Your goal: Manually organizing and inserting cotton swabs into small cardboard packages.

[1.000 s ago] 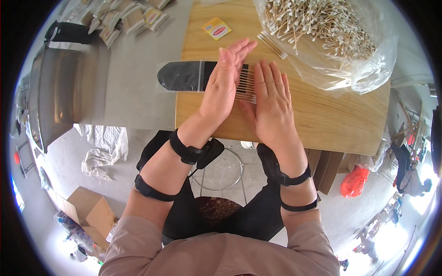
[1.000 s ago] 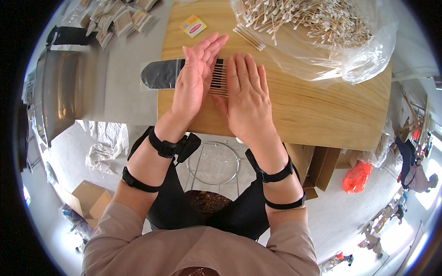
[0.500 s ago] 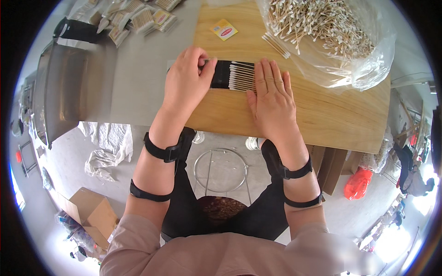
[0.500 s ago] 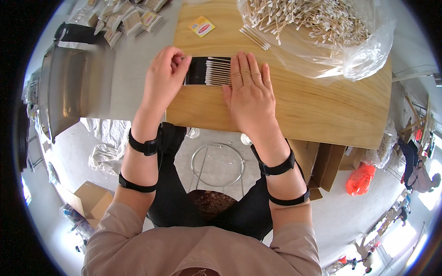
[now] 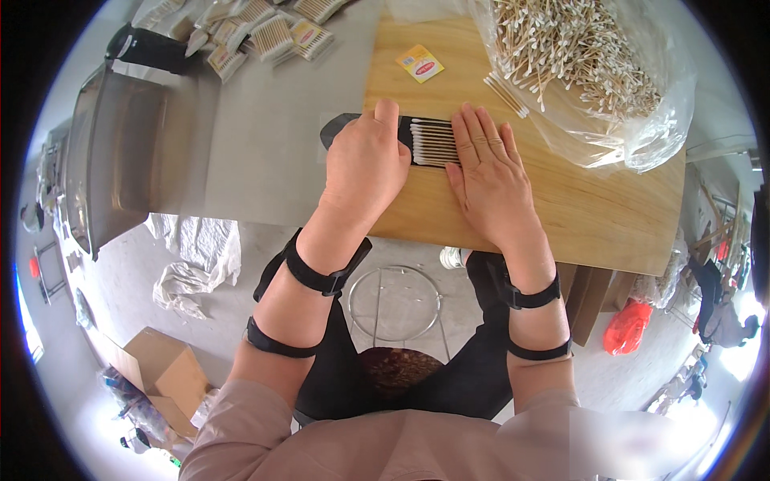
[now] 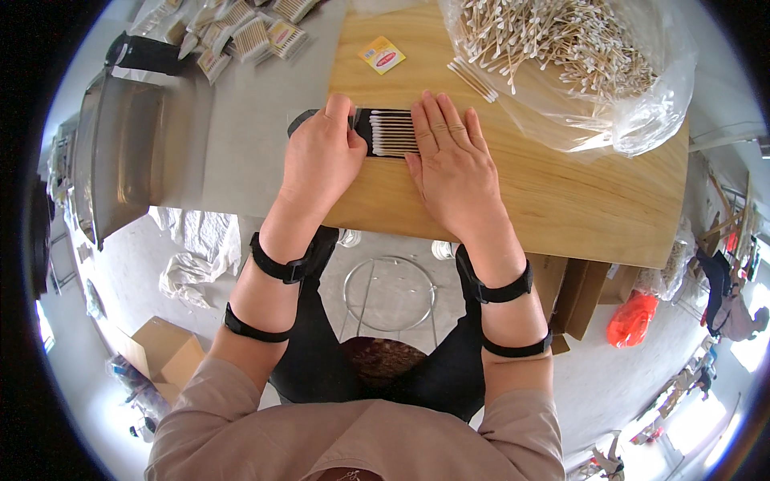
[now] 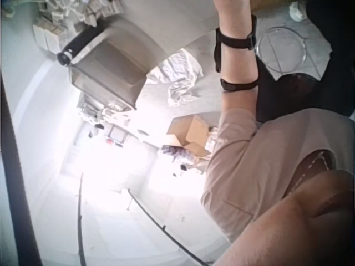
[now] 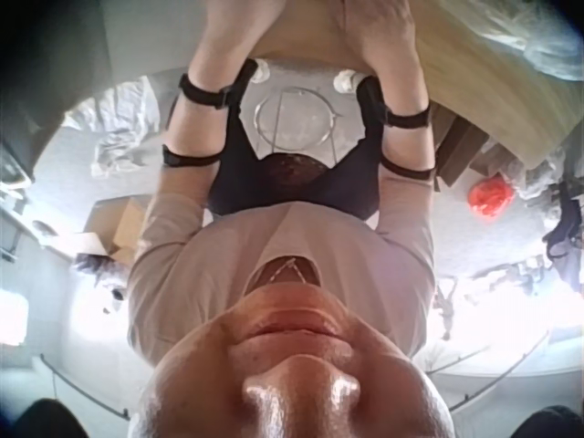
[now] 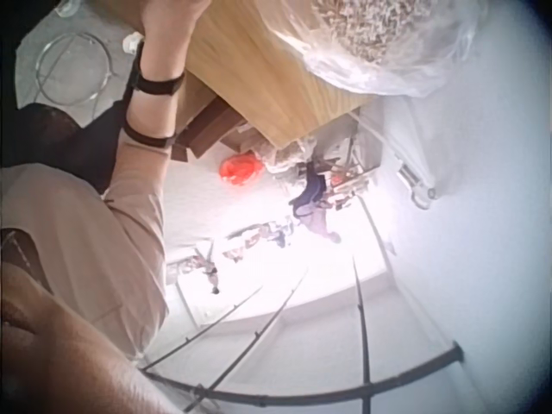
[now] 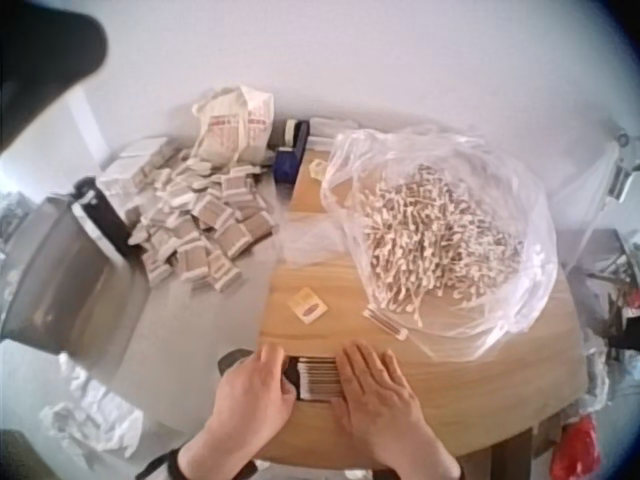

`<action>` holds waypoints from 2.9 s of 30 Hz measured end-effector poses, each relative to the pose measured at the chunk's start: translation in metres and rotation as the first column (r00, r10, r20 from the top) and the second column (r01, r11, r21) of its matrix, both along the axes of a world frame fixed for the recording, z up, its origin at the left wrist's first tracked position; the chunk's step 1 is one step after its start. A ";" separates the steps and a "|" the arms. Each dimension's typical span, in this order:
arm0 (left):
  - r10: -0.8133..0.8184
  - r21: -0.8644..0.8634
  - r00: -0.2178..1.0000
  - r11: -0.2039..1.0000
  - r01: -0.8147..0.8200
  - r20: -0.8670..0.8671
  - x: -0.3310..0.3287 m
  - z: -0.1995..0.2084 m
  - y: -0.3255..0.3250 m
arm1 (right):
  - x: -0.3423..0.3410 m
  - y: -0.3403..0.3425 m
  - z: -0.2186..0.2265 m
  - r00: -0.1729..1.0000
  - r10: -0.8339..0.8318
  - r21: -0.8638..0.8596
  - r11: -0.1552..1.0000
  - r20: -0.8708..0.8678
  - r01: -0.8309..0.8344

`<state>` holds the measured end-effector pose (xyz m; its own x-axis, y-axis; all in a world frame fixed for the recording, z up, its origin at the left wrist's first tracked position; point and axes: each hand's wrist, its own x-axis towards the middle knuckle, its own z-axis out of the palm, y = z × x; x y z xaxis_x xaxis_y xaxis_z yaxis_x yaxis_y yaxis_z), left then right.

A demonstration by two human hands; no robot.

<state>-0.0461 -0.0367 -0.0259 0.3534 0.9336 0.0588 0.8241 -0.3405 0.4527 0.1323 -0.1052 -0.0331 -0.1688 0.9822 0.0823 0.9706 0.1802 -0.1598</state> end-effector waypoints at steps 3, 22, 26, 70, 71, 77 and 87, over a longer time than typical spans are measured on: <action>0.050 -0.107 0.988 0.994 -0.034 0.143 -0.005 -0.001 0.004 | -0.003 0.001 0.001 1.000 0.007 -0.004 1.000 0.000 -0.007; 0.086 -0.273 0.933 0.962 0.014 0.351 -0.017 0.003 0.010 | -0.039 0.013 -0.007 0.999 -0.015 0.004 1.000 -0.032 0.015; -0.057 0.014 0.950 0.998 0.055 0.306 -0.027 -0.010 0.013 | -0.040 0.013 -0.007 0.999 -0.010 0.030 0.999 -0.048 0.011; -0.172 0.232 0.984 0.956 0.178 -0.047 -0.026 -0.035 0.009 | -0.028 0.017 0.005 0.894 0.001 0.106 0.993 -0.448 0.052; -0.172 0.232 0.984 0.956 0.178 -0.047 -0.026 -0.035 0.009 | -0.028 0.017 0.003 0.905 0.012 0.116 0.992 -0.425 0.041; -0.161 0.136 0.981 0.980 0.145 0.111 -0.029 -0.030 0.011 | -0.016 0.015 0.015 0.889 -0.024 0.081 0.994 -0.457 0.068; -0.172 0.165 0.984 0.973 0.164 0.042 -0.029 -0.031 0.013 | 0.003 0.012 0.018 0.908 -0.027 0.041 0.998 -0.419 0.048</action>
<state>-0.0754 -0.0240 -0.0566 0.4964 0.8380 0.2266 0.7242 -0.5437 0.4242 0.1351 -0.0935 -0.0146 -0.0718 0.9801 0.1851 0.8230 0.1631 -0.5442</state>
